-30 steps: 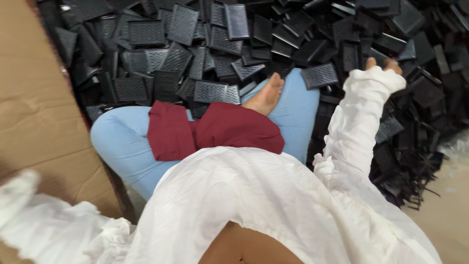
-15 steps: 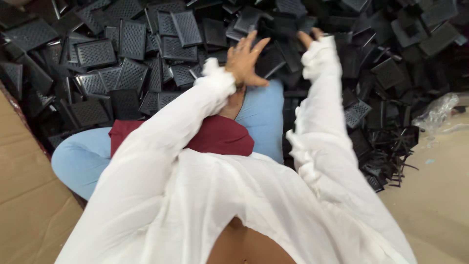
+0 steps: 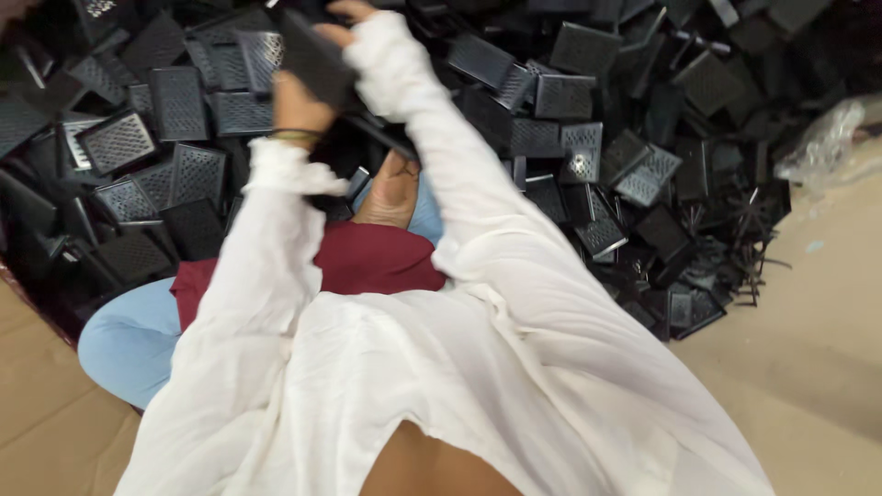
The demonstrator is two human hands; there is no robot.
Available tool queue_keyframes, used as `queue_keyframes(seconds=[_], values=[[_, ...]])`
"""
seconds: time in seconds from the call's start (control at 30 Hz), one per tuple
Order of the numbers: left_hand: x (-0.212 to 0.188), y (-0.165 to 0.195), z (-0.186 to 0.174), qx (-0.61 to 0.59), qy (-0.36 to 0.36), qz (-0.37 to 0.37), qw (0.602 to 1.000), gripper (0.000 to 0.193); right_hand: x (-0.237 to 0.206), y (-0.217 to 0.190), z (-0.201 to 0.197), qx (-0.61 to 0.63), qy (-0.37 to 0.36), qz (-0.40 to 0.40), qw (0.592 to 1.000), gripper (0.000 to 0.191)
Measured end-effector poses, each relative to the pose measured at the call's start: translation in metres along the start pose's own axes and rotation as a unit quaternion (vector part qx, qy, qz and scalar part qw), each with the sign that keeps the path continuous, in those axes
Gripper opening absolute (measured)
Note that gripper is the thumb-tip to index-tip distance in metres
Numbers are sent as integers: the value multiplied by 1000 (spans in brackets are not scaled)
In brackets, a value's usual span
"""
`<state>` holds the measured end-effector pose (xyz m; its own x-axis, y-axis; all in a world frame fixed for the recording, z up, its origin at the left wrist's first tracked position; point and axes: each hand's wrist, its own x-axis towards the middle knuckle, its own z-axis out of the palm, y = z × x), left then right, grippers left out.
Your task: The person sits on the floor and repeatedly picks up small black plastic parts from a large pile, briefly inspects them by turning them over, and places them into a cardboard box. The task involves handling the parts one at a time and sorting them into the box.
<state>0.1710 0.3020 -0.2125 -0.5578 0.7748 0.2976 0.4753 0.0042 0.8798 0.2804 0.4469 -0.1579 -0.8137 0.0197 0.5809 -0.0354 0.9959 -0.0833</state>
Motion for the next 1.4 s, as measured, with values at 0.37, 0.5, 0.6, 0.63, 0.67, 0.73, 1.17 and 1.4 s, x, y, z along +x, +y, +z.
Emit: queue_keyframes(seconds=[0.37, 0.5, 0.6, 0.63, 0.67, 0.73, 1.17, 1.4], values=[[-123, -88, -170, 56, 117, -188, 973, 71, -65, -52, -104, 153, 4, -26, 988, 54], [-156, -62, -188, 344, 119, -45, 930, 84, -144, -23, -204, 107, -50, 352, 929, 73], [-137, -6, -133, 262, 63, 11, 963, 81, -182, -12, -250, -95, -429, 518, 734, 115], [-122, 15, -99, 225, 21, 25, 974, 79, -189, -10, -257, -188, -626, 541, 529, 135], [-105, 35, -61, 221, -65, 67, 971, 84, -200, -18, -256, -176, -633, 529, 537, 137], [-77, 75, 35, 221, -194, 97, 951, 98, -223, -34, -241, -151, -646, 504, 553, 143], [16, 93, 234, 377, -412, -100, 824, 126, -330, 59, -100, 230, 111, 451, 855, 109], [38, 55, 212, 119, -301, -33, 946, 106, -261, 75, -63, 374, 136, 411, 820, 74]])
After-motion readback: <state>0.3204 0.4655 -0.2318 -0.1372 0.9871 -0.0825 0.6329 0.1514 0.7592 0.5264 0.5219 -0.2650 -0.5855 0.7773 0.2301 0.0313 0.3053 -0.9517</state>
